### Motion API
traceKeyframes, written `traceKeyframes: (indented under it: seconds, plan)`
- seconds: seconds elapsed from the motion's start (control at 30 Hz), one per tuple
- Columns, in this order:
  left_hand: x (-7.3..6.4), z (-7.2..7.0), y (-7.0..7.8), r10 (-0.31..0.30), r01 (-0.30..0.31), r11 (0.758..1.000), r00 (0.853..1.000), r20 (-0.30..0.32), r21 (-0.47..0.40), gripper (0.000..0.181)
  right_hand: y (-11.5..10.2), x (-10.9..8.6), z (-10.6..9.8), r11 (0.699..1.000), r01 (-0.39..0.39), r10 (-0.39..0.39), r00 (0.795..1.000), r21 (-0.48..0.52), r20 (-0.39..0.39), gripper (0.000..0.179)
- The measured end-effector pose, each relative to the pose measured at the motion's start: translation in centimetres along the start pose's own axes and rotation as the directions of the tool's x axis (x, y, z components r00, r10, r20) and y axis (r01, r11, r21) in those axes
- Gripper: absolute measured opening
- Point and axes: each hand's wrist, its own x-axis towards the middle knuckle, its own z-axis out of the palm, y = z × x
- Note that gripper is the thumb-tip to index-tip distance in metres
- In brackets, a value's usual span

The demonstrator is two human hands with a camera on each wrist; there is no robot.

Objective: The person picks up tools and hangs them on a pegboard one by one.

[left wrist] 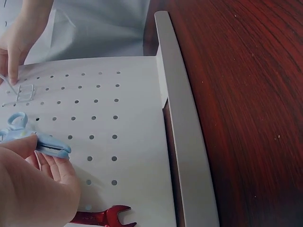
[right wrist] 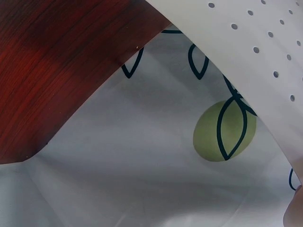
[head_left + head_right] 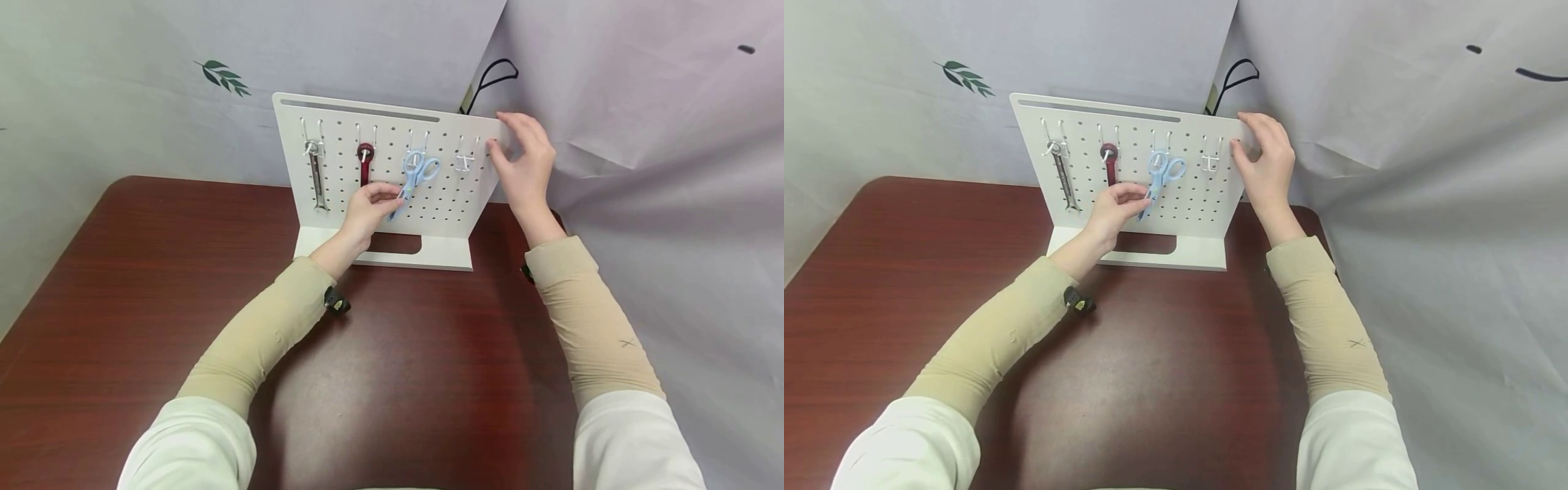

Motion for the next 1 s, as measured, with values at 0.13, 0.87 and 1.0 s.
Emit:
traceKeyframes:
  seconds: [0.13,0.87,1.0]
  plan:
    - [-0.1,0.1,0.0,0.025,-0.024,0.999,1.0,-0.015,0.028,0.027,-0.1,0.0,0.0,1.0,-0.017,0.017,1.0,0.017,-0.007,0.032]
    - [-3.2,-5.8,-0.1,0.063,-0.07,0.964,0.997,0.034,0.257,0.03,-0.2,0.0,0.2,0.999,-0.023,0.024,0.999,0.032,-0.025,0.031]
    - [-4.2,-7.6,-0.2,0.048,-0.061,0.951,0.998,0.049,0.303,0.03,-0.2,0.0,0.2,0.999,-0.027,0.027,0.999,0.033,-0.025,0.031]
